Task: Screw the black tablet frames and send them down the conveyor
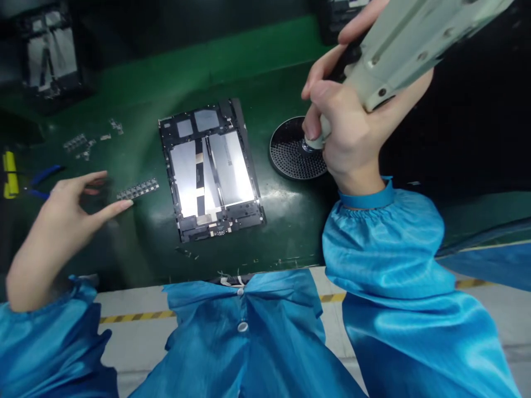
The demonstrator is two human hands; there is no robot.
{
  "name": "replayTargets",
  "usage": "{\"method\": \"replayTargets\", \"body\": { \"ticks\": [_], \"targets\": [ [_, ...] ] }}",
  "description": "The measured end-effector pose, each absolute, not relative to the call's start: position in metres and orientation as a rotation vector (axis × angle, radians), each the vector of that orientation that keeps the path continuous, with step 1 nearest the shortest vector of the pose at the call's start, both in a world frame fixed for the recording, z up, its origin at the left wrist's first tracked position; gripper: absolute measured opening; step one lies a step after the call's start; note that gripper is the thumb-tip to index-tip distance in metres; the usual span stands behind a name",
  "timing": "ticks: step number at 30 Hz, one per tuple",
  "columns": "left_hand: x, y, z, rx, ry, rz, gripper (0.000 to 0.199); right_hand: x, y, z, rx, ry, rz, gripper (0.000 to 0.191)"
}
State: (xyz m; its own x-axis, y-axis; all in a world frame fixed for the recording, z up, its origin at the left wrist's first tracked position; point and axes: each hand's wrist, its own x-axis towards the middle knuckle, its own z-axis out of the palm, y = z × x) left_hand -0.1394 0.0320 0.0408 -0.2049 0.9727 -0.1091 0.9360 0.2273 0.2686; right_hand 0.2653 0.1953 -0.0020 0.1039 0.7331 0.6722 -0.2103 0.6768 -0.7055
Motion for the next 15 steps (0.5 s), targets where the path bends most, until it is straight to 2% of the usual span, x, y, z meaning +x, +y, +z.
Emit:
{"method": "replayTargets", "body": {
  "ticks": [3, 5, 7, 11, 15],
  "targets": [
    [-0.163, 0.047, 0.043, 1.711, 2.228, -0.027, 0.055, 0.271, 0.195, -0.005, -0.522, -1.353, 0.764, 0.026],
    [-0.166, 0.050, 0.041, 1.729, 2.156, 0.092, 0.041, 0.274, 0.195, -0.006, -0.492, -1.364, 0.762, 0.025],
    [-0.165, 0.051, 0.038, 1.710, 2.121, 0.240, 0.035, 0.274, 0.196, -0.006, -0.492, -1.370, 0.756, 0.025],
    [-0.170, 0.054, 0.033, 1.606, 2.127, 0.354, 0.045, 0.272, 0.195, -0.007, -0.531, -1.368, 0.754, 0.026],
    [-0.171, 0.055, 0.034, 1.646, 2.037, 0.402, 0.046, 0.268, 0.189, -0.002, -0.614, -1.264, 0.788, 0.034]
  ]
}}
